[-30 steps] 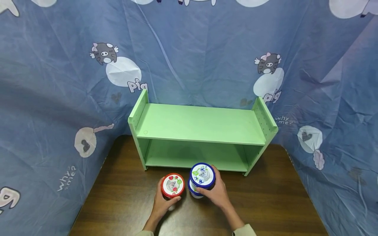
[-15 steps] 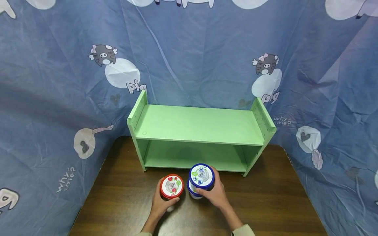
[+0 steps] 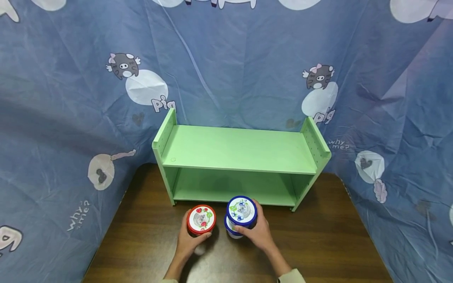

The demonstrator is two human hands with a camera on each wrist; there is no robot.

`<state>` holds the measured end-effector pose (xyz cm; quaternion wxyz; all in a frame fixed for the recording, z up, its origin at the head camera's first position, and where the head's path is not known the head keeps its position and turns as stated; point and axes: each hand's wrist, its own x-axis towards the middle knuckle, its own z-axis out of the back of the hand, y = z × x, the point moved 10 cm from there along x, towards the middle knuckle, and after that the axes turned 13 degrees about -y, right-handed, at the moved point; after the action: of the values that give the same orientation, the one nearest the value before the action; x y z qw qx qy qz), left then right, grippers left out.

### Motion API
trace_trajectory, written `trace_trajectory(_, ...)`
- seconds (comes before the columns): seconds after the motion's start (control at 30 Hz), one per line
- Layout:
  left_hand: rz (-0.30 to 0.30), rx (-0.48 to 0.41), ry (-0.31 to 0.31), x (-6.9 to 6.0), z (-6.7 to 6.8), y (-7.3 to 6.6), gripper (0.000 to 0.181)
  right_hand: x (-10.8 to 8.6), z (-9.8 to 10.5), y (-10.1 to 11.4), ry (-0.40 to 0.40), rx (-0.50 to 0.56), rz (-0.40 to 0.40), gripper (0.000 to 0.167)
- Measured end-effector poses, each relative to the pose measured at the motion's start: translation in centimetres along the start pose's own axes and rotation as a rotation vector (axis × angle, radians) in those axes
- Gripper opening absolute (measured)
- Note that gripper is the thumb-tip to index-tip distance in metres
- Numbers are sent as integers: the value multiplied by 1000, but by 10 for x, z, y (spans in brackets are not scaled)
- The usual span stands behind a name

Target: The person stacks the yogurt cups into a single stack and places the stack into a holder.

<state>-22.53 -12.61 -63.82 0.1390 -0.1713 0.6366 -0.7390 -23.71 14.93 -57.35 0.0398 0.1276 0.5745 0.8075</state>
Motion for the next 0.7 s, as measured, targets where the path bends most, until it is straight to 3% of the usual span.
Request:
trace_trajectory(0.27, -17, -10, 28, 3, 1, -19, 108, -1, -1, 0, 3, 19, -3, 107)
trace_trajectory(0.47, -36, -17, 52, 5, 2, -42, 107, -1, 0, 0, -1, 16, 1, 106)
trace_trajectory(0.7, -111, 2, 39, 8, 4, -71, 106, -1, 0, -2, -1, 12, -15, 106)
